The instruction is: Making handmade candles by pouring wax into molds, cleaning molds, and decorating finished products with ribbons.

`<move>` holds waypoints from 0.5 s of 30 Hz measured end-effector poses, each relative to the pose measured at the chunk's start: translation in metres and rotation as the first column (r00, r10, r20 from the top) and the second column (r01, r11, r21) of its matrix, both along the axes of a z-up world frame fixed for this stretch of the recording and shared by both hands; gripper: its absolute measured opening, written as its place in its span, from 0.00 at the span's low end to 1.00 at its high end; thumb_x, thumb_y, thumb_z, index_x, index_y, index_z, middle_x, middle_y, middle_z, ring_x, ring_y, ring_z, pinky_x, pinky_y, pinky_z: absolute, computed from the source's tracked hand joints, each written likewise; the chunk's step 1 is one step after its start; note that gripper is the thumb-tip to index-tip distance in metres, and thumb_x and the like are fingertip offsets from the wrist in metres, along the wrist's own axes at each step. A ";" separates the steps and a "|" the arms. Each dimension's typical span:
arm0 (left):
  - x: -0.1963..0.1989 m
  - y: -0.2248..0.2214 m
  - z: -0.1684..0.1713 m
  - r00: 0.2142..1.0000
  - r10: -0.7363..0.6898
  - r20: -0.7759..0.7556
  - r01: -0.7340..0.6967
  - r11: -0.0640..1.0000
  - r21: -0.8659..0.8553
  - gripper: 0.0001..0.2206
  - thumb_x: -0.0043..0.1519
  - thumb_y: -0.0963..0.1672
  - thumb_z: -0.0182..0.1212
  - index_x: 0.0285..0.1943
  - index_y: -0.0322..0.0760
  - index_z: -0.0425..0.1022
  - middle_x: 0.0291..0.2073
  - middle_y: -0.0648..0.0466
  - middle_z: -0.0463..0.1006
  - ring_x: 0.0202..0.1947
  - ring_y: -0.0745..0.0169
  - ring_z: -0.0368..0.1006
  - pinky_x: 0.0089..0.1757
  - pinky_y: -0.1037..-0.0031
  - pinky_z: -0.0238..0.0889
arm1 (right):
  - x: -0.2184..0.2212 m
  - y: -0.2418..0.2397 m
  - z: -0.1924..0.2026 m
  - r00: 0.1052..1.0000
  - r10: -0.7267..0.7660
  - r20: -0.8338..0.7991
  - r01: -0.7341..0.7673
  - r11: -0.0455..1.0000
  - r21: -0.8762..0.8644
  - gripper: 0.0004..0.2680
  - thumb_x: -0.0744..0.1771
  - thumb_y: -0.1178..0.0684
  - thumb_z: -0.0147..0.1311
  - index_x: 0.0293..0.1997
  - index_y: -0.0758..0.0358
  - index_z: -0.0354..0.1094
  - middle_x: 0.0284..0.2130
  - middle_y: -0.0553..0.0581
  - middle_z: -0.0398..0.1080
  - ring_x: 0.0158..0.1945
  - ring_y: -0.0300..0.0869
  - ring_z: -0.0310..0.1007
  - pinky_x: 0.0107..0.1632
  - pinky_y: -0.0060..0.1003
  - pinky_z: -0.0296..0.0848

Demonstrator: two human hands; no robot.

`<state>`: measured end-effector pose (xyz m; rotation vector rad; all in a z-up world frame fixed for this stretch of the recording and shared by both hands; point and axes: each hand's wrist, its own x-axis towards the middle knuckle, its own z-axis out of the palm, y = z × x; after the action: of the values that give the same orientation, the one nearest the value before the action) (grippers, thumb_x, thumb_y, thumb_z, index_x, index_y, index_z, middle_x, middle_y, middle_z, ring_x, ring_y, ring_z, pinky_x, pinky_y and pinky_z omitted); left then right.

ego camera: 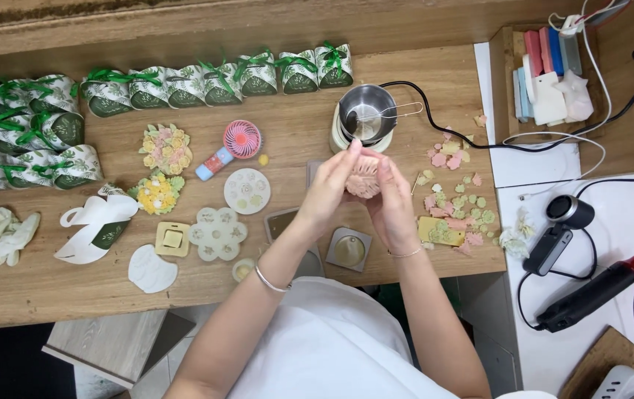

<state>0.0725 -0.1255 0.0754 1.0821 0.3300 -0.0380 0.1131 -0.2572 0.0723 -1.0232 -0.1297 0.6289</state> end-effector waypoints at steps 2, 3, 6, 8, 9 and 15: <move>-0.001 -0.010 0.016 0.985 0.126 -0.115 -0.136 0.987 -0.083 0.19 0.71 0.52 0.47 0.49 0.36 0.77 0.35 0.58 0.81 0.35 0.73 0.77 0.35 0.79 0.70 | -0.006 0.010 0.003 0.998 -0.045 -0.033 0.047 0.997 0.058 0.18 0.73 0.42 0.42 0.61 0.68 0.65 0.49 0.58 0.72 0.50 0.39 0.75 0.52 0.36 0.78; -0.001 -0.015 0.012 0.985 0.128 -0.116 -0.138 0.987 -0.082 0.19 0.71 0.52 0.47 0.49 0.36 0.77 0.35 0.58 0.81 0.35 0.73 0.77 0.35 0.79 0.70 | -0.009 0.013 -0.006 0.998 -0.044 -0.035 0.046 0.997 0.059 0.18 0.73 0.42 0.42 0.61 0.68 0.65 0.49 0.58 0.72 0.50 0.39 0.75 0.52 0.36 0.78; -0.001 -0.029 0.006 0.943 0.313 0.112 -0.331 0.918 0.218 0.22 0.75 0.52 0.49 0.43 0.31 0.80 0.31 0.57 0.79 0.34 0.74 0.71 0.37 0.77 0.66 | -0.016 0.018 -0.020 0.982 -0.183 0.043 0.185 0.981 -0.058 0.16 0.73 0.45 0.46 0.57 0.71 0.70 0.41 0.55 0.73 0.41 0.35 0.70 0.42 0.30 0.71; -0.003 -0.030 0.015 0.923 0.373 0.092 -0.366 0.783 0.502 0.22 0.73 0.52 0.48 0.39 0.32 0.79 0.21 0.52 0.75 0.25 0.67 0.70 0.28 0.72 0.62 | -0.021 0.025 -0.010 0.945 -0.268 0.185 0.294 0.946 -0.133 0.14 0.74 0.48 0.48 0.54 0.72 0.72 0.38 0.51 0.72 0.37 0.32 0.67 0.38 0.27 0.67; -0.004 -0.029 0.016 0.924 0.372 0.091 -0.365 0.784 0.503 0.22 0.73 0.52 0.48 0.39 0.32 0.79 0.21 0.52 0.75 0.25 0.67 0.70 0.28 0.72 0.62 | -0.022 0.028 -0.011 0.945 -0.269 0.184 0.295 0.946 -0.133 0.14 0.74 0.48 0.48 0.54 0.72 0.72 0.38 0.51 0.72 0.37 0.32 0.67 0.38 0.27 0.67; -0.010 -0.026 0.015 0.885 0.346 0.312 -0.458 0.522 0.720 0.22 0.72 0.51 0.43 0.39 0.38 0.82 0.17 0.48 0.77 0.20 0.53 0.78 0.26 0.66 0.66 | -0.026 0.043 -0.005 0.864 -0.390 0.318 0.452 0.879 -0.153 0.16 0.74 0.47 0.45 0.48 0.73 0.74 0.37 0.53 0.76 0.38 0.33 0.72 0.41 0.27 0.72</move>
<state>0.0622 -0.1516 0.0908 1.8509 0.4956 0.6685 0.0868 -0.2141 0.0673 -1.3084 -0.0754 0.0910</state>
